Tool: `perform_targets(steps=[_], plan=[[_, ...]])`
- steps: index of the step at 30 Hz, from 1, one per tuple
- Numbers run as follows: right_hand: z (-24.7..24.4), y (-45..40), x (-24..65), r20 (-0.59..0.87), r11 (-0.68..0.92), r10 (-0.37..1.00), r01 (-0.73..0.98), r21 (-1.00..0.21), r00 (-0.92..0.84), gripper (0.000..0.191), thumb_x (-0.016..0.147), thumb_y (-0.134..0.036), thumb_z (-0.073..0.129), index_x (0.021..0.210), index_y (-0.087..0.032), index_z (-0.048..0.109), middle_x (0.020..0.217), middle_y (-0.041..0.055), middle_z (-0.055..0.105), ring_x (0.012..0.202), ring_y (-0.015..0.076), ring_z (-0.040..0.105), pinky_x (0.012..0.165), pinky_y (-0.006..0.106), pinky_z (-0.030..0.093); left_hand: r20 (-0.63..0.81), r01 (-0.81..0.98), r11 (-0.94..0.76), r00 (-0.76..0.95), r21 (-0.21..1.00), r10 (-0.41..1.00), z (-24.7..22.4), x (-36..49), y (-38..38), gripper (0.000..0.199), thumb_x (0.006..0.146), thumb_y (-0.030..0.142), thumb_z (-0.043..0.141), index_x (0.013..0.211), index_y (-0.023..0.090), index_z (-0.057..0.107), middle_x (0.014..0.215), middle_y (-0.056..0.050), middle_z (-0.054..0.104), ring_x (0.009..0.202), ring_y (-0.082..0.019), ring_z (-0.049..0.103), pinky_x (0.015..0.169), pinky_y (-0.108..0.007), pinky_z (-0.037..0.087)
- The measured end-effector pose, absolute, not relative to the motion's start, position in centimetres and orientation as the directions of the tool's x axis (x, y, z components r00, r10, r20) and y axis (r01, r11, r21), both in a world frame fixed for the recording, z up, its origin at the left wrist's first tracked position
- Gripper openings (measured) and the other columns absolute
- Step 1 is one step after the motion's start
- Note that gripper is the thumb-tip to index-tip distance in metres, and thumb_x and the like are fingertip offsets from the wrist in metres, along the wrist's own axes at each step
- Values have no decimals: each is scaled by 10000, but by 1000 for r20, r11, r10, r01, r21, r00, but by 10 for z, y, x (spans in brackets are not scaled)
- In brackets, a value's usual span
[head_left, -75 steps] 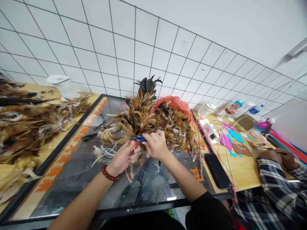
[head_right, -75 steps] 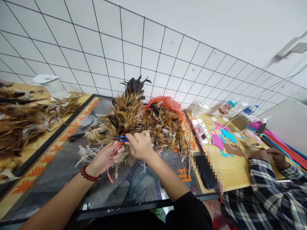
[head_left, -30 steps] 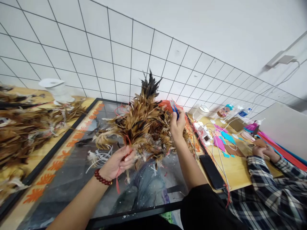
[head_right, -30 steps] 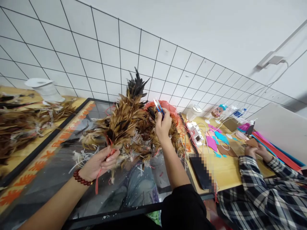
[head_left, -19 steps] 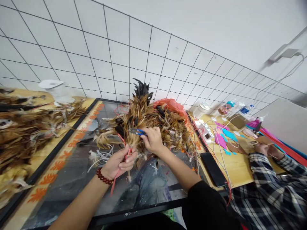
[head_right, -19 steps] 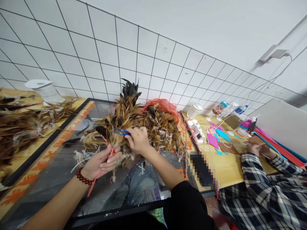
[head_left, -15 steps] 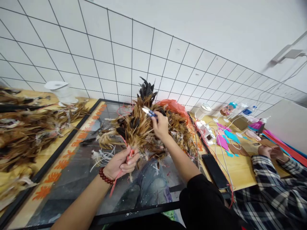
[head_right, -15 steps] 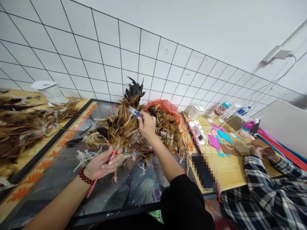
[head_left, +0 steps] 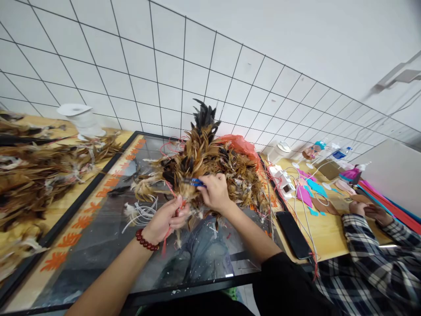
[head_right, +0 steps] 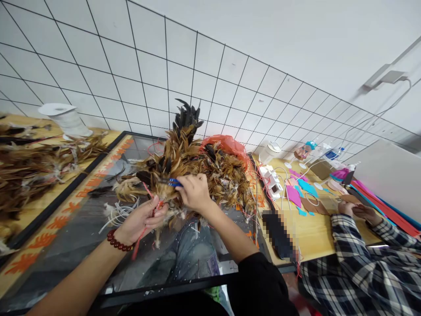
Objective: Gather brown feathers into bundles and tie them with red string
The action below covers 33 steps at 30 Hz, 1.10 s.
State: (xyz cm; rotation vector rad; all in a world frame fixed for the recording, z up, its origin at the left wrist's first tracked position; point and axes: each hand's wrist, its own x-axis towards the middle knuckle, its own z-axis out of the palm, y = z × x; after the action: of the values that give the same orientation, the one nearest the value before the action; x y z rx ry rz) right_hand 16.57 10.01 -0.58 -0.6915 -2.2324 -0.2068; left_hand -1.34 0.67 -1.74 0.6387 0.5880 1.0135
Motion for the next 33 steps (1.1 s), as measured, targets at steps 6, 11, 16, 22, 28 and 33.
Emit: perform_targets(steps=[6,11,16,22,28,33], plan=[[48,175,188,756,573,652,694,-436,-63,324,983,-411,410,1159,-180,554,1035,96,682,898,215,612,846,349,389,-142,-581,432,477,690,868,-15,-15,6,433,855,502,639,686,148,456,573,74,345,387,-1,165,364,-145,166],[38,151,204,779,596,626,616,-515,47,317,980,-422,416,1137,-185,557,1002,86,676,871,216,610,791,347,434,-136,-636,433,460,639,877,-12,-16,7,440,851,514,637,694,128,495,602,61,373,393,5,173,366,-146,168],[1,75,181,804,889,347,443,-118,-483,216,978,-348,458,1119,-207,540,822,34,663,696,182,594,755,372,409,-135,-643,425,450,637,883,-14,-16,5,415,810,512,687,794,111,584,682,21,470,417,4,264,400,-148,231],[27,103,173,805,798,384,600,-44,-452,211,981,-341,465,1104,-208,575,850,37,689,733,192,603,753,376,366,-172,-598,470,486,649,857,-22,-15,4,353,904,458,574,868,108,602,611,42,391,408,-6,171,377,-137,176],[60,158,203,788,618,616,607,-500,21,342,999,-418,397,1139,-169,586,976,78,687,846,209,613,767,339,426,-141,-662,564,579,494,803,-22,-17,4,272,908,346,575,919,76,604,586,70,324,405,3,73,360,-129,159],[22,101,201,852,852,349,511,-114,-392,298,987,-353,433,1173,-168,575,930,68,680,780,176,581,810,359,393,-115,-718,580,586,385,802,-18,-18,4,170,927,249,528,940,93,592,586,84,283,412,-12,46,355,-124,149]])
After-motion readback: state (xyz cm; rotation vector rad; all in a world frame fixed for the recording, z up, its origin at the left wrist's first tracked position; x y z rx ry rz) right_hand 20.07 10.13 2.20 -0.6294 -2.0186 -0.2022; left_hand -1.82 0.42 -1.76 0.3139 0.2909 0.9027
